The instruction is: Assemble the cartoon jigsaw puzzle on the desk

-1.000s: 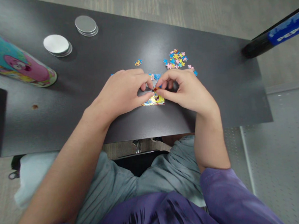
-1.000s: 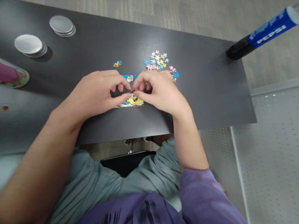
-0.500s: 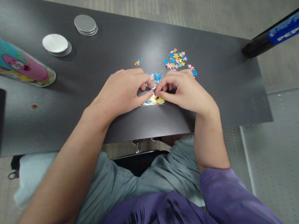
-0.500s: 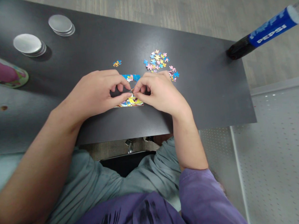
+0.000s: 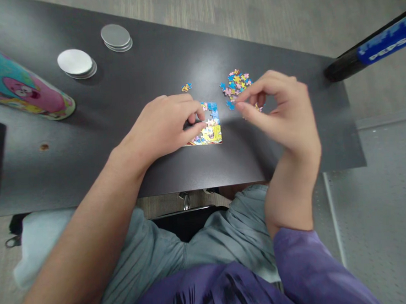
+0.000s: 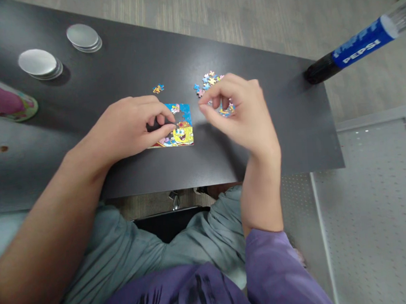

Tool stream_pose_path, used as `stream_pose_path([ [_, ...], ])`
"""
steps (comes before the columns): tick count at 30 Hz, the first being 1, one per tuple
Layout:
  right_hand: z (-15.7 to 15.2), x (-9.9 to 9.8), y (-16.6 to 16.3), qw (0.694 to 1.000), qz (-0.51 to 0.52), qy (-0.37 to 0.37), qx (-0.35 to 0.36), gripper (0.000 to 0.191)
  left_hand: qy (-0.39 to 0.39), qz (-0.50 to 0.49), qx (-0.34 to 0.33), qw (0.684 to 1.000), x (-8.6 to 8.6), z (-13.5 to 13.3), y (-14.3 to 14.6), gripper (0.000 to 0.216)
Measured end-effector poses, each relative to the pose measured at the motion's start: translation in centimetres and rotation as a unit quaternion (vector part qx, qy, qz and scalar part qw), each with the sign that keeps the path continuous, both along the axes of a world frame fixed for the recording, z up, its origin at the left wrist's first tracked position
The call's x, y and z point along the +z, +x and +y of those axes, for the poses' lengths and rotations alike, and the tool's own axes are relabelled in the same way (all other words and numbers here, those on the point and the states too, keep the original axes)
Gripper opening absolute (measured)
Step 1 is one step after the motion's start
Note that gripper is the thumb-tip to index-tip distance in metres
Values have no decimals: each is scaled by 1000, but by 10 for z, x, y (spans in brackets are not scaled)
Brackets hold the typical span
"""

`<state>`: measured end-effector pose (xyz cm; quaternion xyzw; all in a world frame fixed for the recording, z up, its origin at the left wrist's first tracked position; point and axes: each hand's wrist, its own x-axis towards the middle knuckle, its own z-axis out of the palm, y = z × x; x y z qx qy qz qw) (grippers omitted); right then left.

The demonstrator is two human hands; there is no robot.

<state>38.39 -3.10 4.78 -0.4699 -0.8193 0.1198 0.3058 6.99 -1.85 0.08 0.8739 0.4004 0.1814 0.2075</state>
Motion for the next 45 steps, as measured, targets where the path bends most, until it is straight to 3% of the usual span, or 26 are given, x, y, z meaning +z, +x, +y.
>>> stream_pose_path([
  [5,-1,18,50,992,-57,-2,-109,13,18,-33,25,999,-1,3,-7,21],
  [9,6,4,80,987,-53,1,-152,15,36,-52,58,996,6,5,-21,21],
  [12,13,-7,89,987,-72,-46,-138,14,35,-52,95,994,13,5,-33,29],
  [19,23,-21,84,983,-61,-168,-38,8,30,-61,118,991,11,5,-39,29],
  [35,32,-43,84,993,-50,-105,-31,20,38,-54,137,988,8,6,-33,36],
  [45,32,-43,81,989,-46,-128,-63,13,35,-35,122,991,9,8,-34,33],
])
